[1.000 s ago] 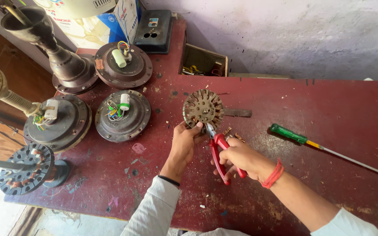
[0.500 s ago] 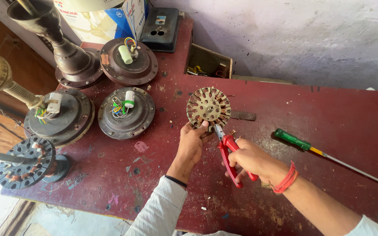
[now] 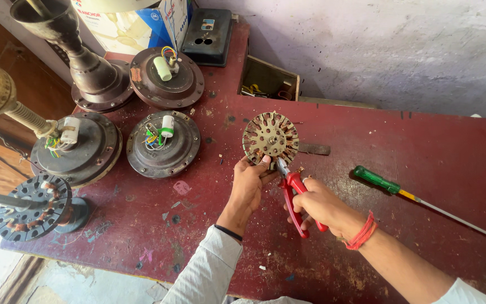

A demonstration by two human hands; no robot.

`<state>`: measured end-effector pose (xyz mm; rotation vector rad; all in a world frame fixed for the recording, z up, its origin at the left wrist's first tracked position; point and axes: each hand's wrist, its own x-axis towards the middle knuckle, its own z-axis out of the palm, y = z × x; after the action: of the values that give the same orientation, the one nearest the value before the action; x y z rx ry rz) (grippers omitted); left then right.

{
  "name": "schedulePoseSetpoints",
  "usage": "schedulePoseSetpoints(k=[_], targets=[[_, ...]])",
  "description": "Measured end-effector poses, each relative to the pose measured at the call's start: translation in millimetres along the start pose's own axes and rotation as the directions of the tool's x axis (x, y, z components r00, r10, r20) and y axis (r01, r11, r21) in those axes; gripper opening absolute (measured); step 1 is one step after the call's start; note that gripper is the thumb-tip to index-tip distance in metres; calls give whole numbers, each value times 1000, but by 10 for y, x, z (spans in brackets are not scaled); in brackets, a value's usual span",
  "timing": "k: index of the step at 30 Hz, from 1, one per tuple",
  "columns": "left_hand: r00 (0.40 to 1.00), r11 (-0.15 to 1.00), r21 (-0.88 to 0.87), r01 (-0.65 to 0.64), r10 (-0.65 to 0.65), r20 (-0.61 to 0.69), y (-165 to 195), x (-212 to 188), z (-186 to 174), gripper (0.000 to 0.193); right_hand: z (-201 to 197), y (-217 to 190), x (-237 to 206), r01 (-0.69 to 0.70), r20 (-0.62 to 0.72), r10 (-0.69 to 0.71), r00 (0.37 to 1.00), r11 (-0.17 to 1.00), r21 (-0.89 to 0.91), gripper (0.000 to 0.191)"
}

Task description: The person uses red-handled pliers to cut and pull copper wire coils from a motor stator on a workbench. They rotate the stator to access different slots and continue removing wire segments throughout the clip.

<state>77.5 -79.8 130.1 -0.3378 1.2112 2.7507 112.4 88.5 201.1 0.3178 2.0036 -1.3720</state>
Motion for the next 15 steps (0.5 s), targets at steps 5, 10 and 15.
schedulePoseSetpoints(k=[5, 10, 15], targets=[[1000, 1000, -3, 8, -8, -16, -18, 8, -7, 27, 15, 6, 41, 4, -20, -5, 1000, 999, -36, 26], [999, 1000, 0, 15, -15, -39, -56, 10, 4, 27, 24, 31, 65, 6, -55, -15, 998, 989, -146, 28], [999, 1000, -1, 4, -4, -44, -77, 9, 7, 27, 44, 84, 71, 24, -98, -40, 994, 988, -152, 31]])
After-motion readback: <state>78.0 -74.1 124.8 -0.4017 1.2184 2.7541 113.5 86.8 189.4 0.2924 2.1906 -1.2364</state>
